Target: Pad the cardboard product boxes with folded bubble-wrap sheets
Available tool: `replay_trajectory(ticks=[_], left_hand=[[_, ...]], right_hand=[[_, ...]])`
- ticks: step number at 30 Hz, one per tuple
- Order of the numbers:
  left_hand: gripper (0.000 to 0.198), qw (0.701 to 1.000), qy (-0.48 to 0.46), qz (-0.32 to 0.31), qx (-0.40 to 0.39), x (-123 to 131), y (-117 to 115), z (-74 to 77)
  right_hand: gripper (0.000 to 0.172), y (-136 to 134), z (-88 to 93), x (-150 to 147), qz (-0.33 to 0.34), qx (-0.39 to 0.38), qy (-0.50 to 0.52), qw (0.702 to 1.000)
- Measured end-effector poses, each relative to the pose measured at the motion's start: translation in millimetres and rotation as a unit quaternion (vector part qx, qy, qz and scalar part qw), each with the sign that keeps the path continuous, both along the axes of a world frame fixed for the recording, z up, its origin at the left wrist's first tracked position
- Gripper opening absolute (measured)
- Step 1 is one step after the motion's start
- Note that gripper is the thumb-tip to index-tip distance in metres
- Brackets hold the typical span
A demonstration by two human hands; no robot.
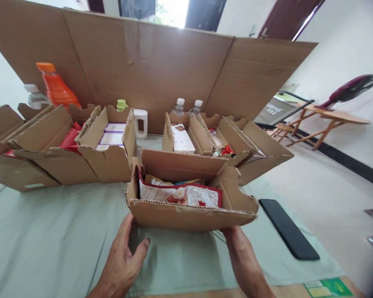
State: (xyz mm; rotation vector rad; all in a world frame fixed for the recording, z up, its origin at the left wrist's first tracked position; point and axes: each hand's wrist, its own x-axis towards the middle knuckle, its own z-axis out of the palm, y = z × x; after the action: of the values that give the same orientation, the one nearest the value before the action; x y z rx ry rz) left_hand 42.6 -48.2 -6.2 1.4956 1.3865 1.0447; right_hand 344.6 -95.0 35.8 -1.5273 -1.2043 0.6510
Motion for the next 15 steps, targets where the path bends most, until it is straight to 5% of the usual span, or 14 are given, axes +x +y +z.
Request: replay_trajectory(ticks=[11,15], left_hand=[[0.081,0.994,-0.027,-0.11,-0.003,14.4,-3.1,10.3],[0.077,0.992,-0.049,-0.115,-0.012,13.5,-1.6,11.3]], right_hand=[[0.063,-2.0,-13.6,5.7,-0.033,0.063,0.049,0.996],[0.058,-11.4,-25.2,5.6,-0.076,0.013,0.059,0.995]])
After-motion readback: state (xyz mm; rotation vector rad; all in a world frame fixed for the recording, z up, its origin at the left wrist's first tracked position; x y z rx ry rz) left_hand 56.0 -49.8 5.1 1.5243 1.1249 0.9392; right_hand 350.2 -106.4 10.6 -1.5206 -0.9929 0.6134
